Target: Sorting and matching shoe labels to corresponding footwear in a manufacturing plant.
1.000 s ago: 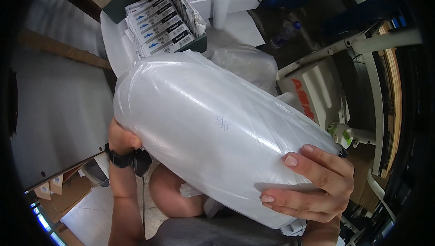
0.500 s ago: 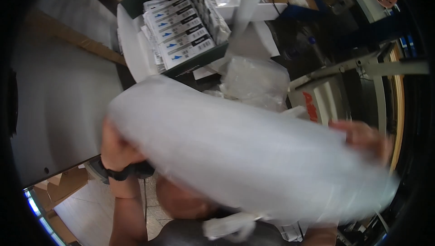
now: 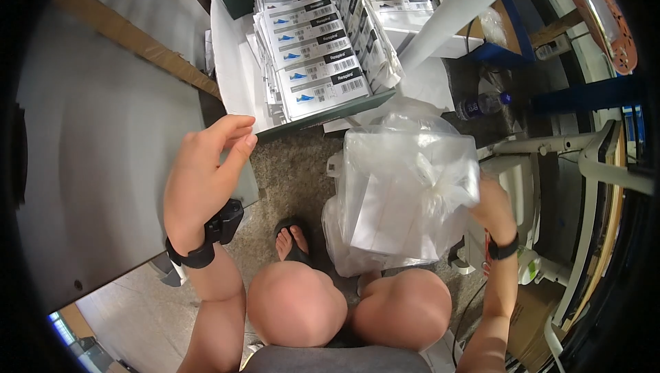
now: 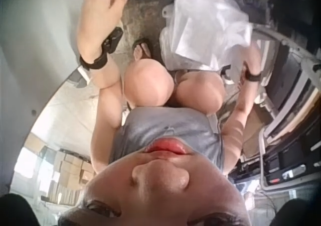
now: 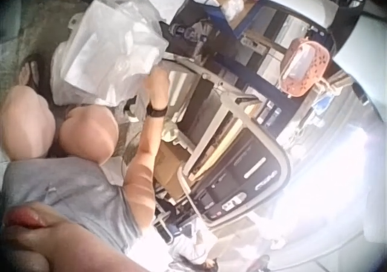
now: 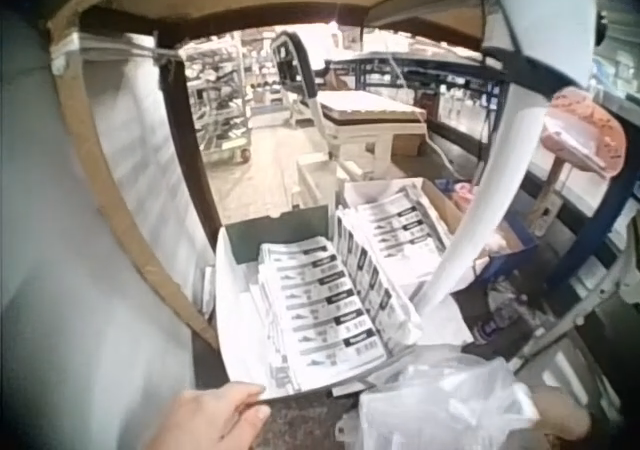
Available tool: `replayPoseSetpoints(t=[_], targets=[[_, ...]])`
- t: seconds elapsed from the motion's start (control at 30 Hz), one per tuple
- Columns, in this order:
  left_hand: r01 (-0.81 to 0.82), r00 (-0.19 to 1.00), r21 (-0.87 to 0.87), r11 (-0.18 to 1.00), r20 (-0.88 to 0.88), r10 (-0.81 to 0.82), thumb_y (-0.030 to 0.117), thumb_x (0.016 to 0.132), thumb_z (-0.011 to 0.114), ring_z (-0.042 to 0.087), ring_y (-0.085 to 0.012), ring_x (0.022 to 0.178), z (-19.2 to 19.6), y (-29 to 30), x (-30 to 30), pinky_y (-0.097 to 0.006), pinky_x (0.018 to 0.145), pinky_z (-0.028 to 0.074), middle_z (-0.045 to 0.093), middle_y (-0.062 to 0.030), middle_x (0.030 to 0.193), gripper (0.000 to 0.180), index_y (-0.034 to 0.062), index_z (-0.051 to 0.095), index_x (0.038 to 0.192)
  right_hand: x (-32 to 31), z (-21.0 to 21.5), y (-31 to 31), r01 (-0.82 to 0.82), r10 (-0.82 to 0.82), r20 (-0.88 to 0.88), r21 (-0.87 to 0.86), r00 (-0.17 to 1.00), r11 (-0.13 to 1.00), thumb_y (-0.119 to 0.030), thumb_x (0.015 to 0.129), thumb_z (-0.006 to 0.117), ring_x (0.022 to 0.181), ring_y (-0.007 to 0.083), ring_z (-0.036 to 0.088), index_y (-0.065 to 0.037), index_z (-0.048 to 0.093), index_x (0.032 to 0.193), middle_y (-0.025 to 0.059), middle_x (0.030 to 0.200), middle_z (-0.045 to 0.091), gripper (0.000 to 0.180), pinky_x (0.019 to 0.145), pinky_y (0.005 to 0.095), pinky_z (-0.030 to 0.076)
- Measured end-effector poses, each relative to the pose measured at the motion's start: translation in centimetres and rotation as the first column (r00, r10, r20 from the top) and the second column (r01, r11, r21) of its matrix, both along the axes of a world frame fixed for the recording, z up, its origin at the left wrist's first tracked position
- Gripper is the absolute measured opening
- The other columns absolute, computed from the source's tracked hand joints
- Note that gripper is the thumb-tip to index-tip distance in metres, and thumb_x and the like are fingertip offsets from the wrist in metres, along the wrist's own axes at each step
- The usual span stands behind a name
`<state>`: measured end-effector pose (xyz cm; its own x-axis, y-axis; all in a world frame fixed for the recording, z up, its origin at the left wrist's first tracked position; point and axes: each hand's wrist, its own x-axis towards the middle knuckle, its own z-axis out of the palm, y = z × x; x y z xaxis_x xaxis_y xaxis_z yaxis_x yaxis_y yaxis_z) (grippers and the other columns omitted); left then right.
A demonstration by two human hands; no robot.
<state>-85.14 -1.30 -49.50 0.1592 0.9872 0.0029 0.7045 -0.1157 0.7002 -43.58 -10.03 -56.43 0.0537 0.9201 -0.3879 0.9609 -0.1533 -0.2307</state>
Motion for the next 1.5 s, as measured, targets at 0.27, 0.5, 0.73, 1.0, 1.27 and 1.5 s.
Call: replayPoseSetpoints(t=[0.27,0.5,0.73,1.0,1.27,1.5], targets=[[0.07,0.968,-0.072,0.995,-0.236,-0.085,0.012,0.088,0.057,0.064,-0.0372,0.075,0.1,5.0,0.3,-0.039,0.072,0.049,0.065,-0.0253,0.09,0.029,-0.0012,0.062,0.113,-15.3,11.1,10.4,-0.194,0.31,-0.466,0.281,0.829,0.94,-0.007,0.083,0.064,0.061,0.0396,0.061,0.001,0.064,0.081,0.0214,0.069,0.062,0.008,0.058,0.0431,0.048],[0.084,0.963,-0.086,0.993,-0.249,-0.103,0.009,0.089,0.046,0.064,-0.04,0.086,-2.8,13.4,2.4,-0.041,0.078,0.05,0.065,-0.0255,0.096,0.032,0.0007,0.062,0.116,-25.3,-2.4,23.1,-0.561,0.569,0.104,0.382,0.815,0.734,-0.042,0.081,0.07,0.087,0.0308,0.068,-0.001,0.07,0.086,0.0148,0.089,0.069,0.041,0.067,0.0438,0.056],[-0.008,0.977,-0.206,0.979,-0.209,-0.036,0.014,0.091,0.05,0.064,-0.0403,0.089,-2.8,11.5,1.0,-0.043,0.08,0.05,0.065,-0.026,0.097,0.03,-0.0013,0.062,0.114,-22.4,0.3,21.5,-0.582,0.273,0.608,0.393,0.745,0.712,-0.022,0.074,0.066,0.119,0.0298,0.043,0.0,0.054,0.123,0.0157,0.127,0.049,0.055,0.089,0.0377,0.041],[0.122,0.924,-0.361,0.924,-0.298,-0.238,0.026,0.081,0.069,0.063,-0.0404,0.095,-5.7,15.2,2.8,-0.043,0.08,0.051,0.064,-0.0251,0.1,0.038,-0.0064,0.06,0.099,-18.2,2.4,20.8,-0.647,0.405,0.545,0.384,0.735,0.659,-0.019,0.072,0.074,0.131,0.0317,0.038,0.006,0.058,0.117,0.0152,0.136,0.047,0.054,0.101,0.0531,0.038],[0.014,0.994,-0.524,0.852,0.099,0.044,0.017,0.072,0.067,0.061,-0.0242,0.08,-7.9,17.5,0.8,-0.037,0.073,0.05,0.062,-0.0142,0.09,0.06,-0.0039,0.048,0.125,-24.1,-0.1,22.1,-0.535,0.542,-0.098,0.091,0.835,0.84,-0.041,0.074,0.076,0.134,0.0475,0.031,0.01,0.048,0.126,0.0296,0.141,0.039,0.079,0.104,0.0565,0.037],[0.166,0.555,-0.497,0.852,0.761,0.336,0.012,0.068,0.06,0.058,-0.0178,0.087,-6.7,17.2,-0.5,-0.033,0.084,0.045,0.058,-0.0086,0.09,0.066,-0.0003,0.043,0.131,-26.7,-2.7,24.8,-0.711,0.601,0.397,0.512,0.693,0.482,-0.025,0.072,0.074,0.113,0.0593,0.049,0.015,0.037,0.134,0.046,0.131,0.037,0.083,0.091,0.0546,0.049]])
